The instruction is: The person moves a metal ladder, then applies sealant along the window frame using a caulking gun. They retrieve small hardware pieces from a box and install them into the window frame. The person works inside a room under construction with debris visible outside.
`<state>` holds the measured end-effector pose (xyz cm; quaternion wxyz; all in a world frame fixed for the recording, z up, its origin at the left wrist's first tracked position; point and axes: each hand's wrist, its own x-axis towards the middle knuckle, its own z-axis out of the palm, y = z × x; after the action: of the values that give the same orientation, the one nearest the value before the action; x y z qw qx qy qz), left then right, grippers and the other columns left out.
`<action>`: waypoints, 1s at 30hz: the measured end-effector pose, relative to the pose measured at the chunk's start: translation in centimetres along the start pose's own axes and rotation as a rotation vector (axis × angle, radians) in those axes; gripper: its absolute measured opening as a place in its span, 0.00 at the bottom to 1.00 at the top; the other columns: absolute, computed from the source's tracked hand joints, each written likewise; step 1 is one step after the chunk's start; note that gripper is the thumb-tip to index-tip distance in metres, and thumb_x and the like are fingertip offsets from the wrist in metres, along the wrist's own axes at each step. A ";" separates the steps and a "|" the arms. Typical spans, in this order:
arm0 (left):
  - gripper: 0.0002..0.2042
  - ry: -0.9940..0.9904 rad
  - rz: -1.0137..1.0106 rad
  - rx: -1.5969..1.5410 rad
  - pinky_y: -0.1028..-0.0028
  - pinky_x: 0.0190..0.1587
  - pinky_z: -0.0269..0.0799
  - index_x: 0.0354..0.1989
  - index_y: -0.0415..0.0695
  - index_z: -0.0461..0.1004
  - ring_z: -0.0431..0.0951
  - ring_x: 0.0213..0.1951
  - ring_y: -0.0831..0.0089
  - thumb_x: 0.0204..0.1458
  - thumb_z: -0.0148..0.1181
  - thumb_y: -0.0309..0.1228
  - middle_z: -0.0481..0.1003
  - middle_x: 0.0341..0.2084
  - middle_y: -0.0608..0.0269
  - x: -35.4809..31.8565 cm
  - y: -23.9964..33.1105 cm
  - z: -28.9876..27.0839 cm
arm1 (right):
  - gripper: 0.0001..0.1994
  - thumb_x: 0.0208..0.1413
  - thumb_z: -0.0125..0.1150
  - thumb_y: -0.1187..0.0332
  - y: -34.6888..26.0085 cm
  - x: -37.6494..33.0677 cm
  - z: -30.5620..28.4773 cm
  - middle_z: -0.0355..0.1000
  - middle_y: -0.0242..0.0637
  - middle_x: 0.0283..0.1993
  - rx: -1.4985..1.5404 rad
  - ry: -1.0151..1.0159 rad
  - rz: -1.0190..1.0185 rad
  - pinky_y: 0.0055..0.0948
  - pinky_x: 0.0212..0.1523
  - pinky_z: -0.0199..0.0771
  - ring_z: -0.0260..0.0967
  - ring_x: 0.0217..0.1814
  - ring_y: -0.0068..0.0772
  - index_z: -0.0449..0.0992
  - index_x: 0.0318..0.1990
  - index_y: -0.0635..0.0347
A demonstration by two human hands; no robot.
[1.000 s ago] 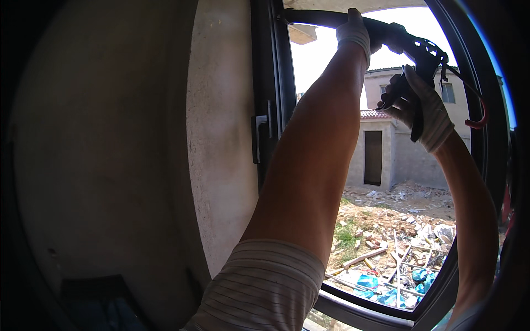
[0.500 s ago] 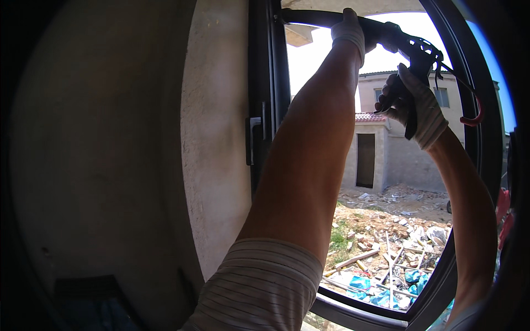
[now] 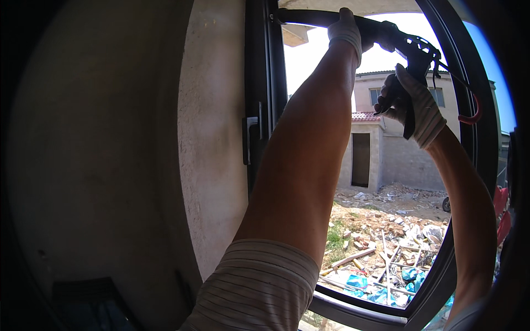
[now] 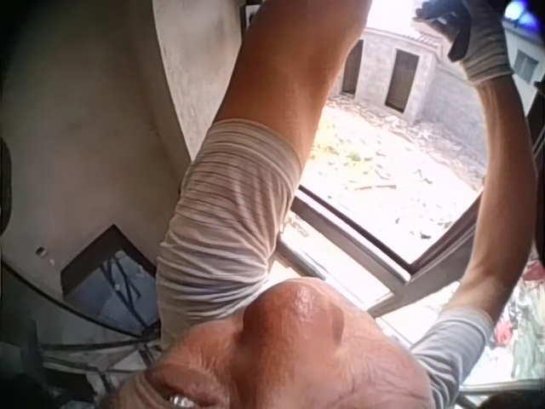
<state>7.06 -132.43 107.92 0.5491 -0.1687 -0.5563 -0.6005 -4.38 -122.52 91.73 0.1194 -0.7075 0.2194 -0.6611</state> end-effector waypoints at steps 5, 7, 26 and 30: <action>0.37 -0.103 -0.082 -0.128 0.52 0.59 0.76 0.71 0.35 0.57 0.76 0.59 0.49 0.61 0.55 0.51 0.70 0.62 0.41 -1.5 1.1 -1.4 | 0.21 0.62 0.64 0.44 -0.1 -0.3 0.2 0.82 0.36 0.34 0.004 0.043 0.007 0.32 0.40 0.89 0.83 0.37 0.30 0.80 0.39 0.55; 0.37 -0.160 -0.133 -0.218 0.53 0.60 0.75 0.70 0.35 0.58 0.76 0.59 0.50 0.61 0.54 0.51 0.70 0.61 0.41 -2.8 2.1 -2.1 | 0.21 0.62 0.65 0.44 -0.3 -0.4 0.5 0.82 0.37 0.36 -0.002 0.074 0.002 0.33 0.41 0.89 0.83 0.38 0.30 0.81 0.40 0.56; 0.32 0.006 0.123 0.035 0.60 0.40 0.87 0.56 0.31 0.68 0.83 0.42 0.55 0.57 0.55 0.51 0.77 0.44 0.44 -7.8 -0.5 -1.7 | 0.23 0.62 0.68 0.50 0.5 -6.4 3.4 0.78 0.39 0.50 -0.055 0.186 -0.009 0.40 0.47 0.91 0.80 0.53 0.37 0.74 0.54 0.57; 0.32 -0.022 0.080 0.059 0.59 0.40 0.88 0.52 0.30 0.69 0.83 0.38 0.58 0.56 0.56 0.52 0.76 0.39 0.49 -9.3 -2.1 -2.7 | 0.28 0.62 0.67 0.47 2.4 -9.5 4.3 0.75 0.40 0.57 -0.058 0.269 -0.016 0.42 0.48 0.89 0.76 0.59 0.37 0.69 0.60 0.57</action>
<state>9.50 -130.84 98.49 0.5712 -0.1812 -0.5726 -0.5595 -0.75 -120.71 81.77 0.0630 -0.6175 0.2469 -0.7442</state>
